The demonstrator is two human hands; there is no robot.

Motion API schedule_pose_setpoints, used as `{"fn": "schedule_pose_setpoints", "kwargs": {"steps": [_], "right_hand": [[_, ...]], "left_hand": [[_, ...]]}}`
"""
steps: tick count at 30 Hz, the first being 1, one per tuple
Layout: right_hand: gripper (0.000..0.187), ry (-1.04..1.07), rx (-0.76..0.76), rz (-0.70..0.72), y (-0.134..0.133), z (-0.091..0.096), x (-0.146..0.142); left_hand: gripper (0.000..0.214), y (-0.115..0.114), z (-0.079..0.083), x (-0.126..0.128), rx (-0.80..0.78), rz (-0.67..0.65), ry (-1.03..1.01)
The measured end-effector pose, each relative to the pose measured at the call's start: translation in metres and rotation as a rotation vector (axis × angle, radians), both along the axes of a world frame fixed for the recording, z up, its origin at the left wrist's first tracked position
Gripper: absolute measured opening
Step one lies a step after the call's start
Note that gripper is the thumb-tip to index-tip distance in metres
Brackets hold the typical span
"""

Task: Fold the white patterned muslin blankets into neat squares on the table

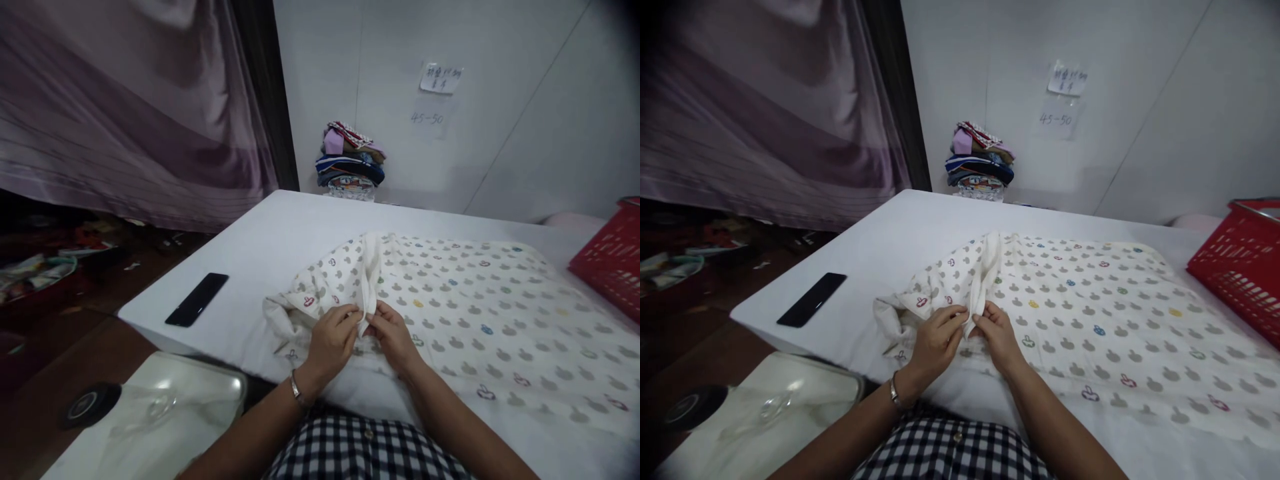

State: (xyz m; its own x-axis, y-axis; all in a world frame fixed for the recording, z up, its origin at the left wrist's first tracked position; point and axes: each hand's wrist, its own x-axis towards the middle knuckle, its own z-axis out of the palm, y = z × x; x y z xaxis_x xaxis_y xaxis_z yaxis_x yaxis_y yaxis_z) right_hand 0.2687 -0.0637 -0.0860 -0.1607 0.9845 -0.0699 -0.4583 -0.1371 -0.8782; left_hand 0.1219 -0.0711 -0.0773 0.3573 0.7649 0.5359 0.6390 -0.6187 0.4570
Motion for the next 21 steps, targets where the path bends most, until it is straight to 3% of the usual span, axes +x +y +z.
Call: {"fn": "schedule_pose_setpoints", "kwargs": {"steps": [9, 16, 21], "right_hand": [[0.044, 0.024, 0.065, 0.105, -0.005, 0.012, 0.002], [0.049, -0.010, 0.080, 0.191, -0.005, 0.006, 0.001], [0.034, -0.247, 0.186, 0.002, 0.004, -0.007, 0.008]], "left_hand": [[0.026, -0.007, 0.010, 0.011, 0.017, 0.115, 0.082], [0.003, 0.004, 0.012, 0.010, -0.076, 0.213, 0.100], [0.010, 0.009, 0.020, -0.009, -0.188, 0.247, -0.086]]}}
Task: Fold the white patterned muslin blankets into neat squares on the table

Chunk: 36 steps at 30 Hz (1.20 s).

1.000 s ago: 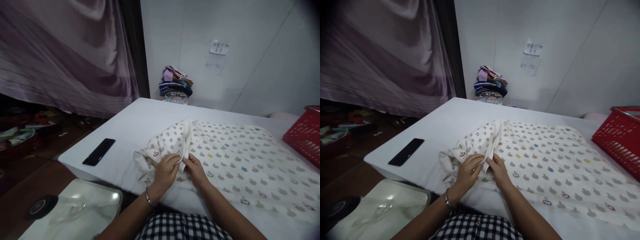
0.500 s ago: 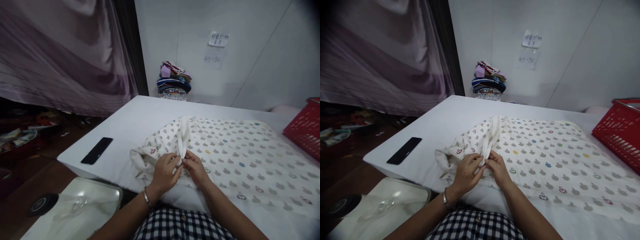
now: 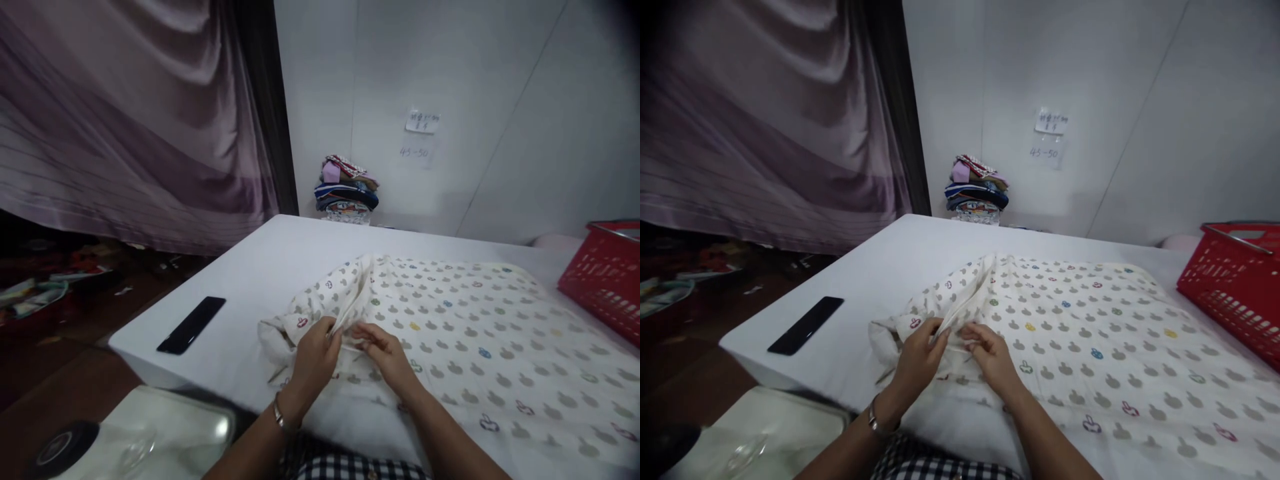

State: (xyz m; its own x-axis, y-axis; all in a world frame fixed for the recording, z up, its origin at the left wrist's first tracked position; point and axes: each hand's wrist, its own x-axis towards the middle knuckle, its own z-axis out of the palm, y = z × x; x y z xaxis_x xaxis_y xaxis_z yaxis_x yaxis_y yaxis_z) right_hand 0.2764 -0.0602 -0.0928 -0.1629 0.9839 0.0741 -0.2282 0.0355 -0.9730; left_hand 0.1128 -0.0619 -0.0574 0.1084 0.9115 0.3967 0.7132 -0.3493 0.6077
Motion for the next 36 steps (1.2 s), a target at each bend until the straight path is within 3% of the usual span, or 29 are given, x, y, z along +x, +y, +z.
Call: {"fn": "schedule_pose_setpoints", "kwargs": {"steps": [3, 8, 13, 18, 21, 27, 33, 36], "right_hand": [[0.028, -0.180, 0.108, -0.101, 0.009, -0.002, 0.008], [0.027, -0.550, 0.308, -0.106, 0.028, 0.006, 0.023], [0.041, -0.815, 0.478, -0.237, 0.064, 0.006, 0.053], [0.050, -1.083, 0.519, -0.358, 0.090, -0.009, 0.084], [0.048, -1.158, 0.512, -0.352, 0.092, -0.016, 0.093], [0.036, -1.112, 0.560, -0.335, 0.091, -0.014, 0.104], [0.033, -1.425, 0.598, -0.219, 0.101, -0.005, 0.100], [0.030, -1.428, 0.585, -0.229, 0.109, -0.002, 0.102]], "left_hand": [[0.013, 0.001, 0.008, -0.017, 0.072, 0.049, -0.048], [0.018, 0.002, 0.026, -0.055, 0.291, 0.189, -0.019], [0.021, -0.005, 0.046, -0.100, 0.485, 0.403, -0.008], [0.027, -0.021, 0.054, -0.128, 0.431, 0.630, -0.055], [0.030, -0.029, 0.053, -0.134, 0.339, 0.710, -0.101], [0.032, -0.035, 0.046, -0.137, 0.314, 0.725, -0.090], [0.034, -0.038, 0.046, -0.134, 0.324, 0.754, -0.071], [0.034, -0.039, 0.048, -0.132, 0.362, 0.747, -0.070]]}}
